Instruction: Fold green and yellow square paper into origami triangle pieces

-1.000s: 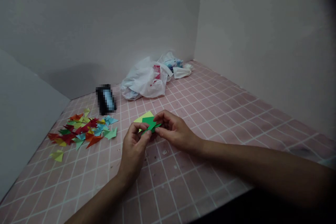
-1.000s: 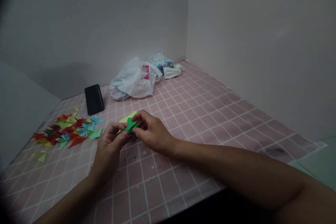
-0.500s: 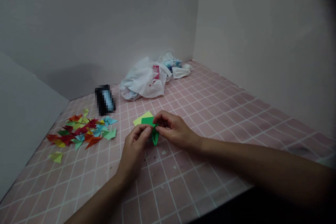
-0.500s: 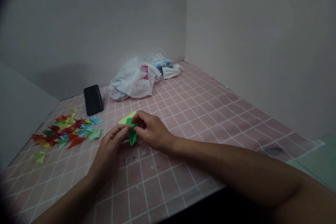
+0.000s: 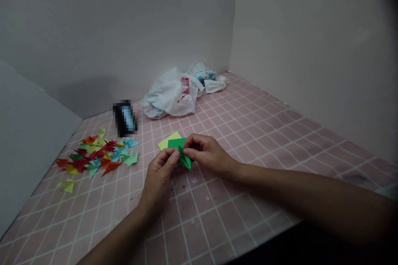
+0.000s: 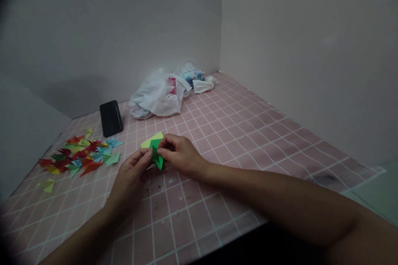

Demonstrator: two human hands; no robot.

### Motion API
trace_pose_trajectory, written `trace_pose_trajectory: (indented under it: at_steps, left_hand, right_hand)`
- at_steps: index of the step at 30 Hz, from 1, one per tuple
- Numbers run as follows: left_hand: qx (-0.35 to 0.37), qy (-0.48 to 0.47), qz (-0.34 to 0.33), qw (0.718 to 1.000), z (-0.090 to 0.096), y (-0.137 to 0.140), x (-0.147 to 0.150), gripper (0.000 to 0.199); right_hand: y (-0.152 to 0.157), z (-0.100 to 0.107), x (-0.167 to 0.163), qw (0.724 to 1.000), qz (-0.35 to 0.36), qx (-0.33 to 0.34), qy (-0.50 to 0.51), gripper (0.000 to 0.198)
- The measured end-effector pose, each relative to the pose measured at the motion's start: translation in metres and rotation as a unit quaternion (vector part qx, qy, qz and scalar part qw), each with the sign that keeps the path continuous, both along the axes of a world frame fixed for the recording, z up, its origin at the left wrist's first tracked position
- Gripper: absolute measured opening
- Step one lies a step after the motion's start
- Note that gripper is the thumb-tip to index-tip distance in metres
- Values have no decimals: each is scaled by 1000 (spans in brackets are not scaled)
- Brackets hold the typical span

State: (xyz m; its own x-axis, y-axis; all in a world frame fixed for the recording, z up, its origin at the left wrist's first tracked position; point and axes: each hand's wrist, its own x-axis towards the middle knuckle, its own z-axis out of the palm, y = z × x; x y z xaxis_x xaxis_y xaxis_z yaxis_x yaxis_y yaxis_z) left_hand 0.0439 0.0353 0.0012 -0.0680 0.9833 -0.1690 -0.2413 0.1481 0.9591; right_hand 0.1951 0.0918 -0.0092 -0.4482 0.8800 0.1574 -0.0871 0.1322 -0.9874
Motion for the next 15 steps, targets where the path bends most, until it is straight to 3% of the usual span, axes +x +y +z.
trace_pose_trajectory:
  at_steps: [15]
  left_hand:
    - [12,29,13,999,-7,1,-5,19]
  right_hand:
    - [-2,-3,-2,1000,16,-23,11,11]
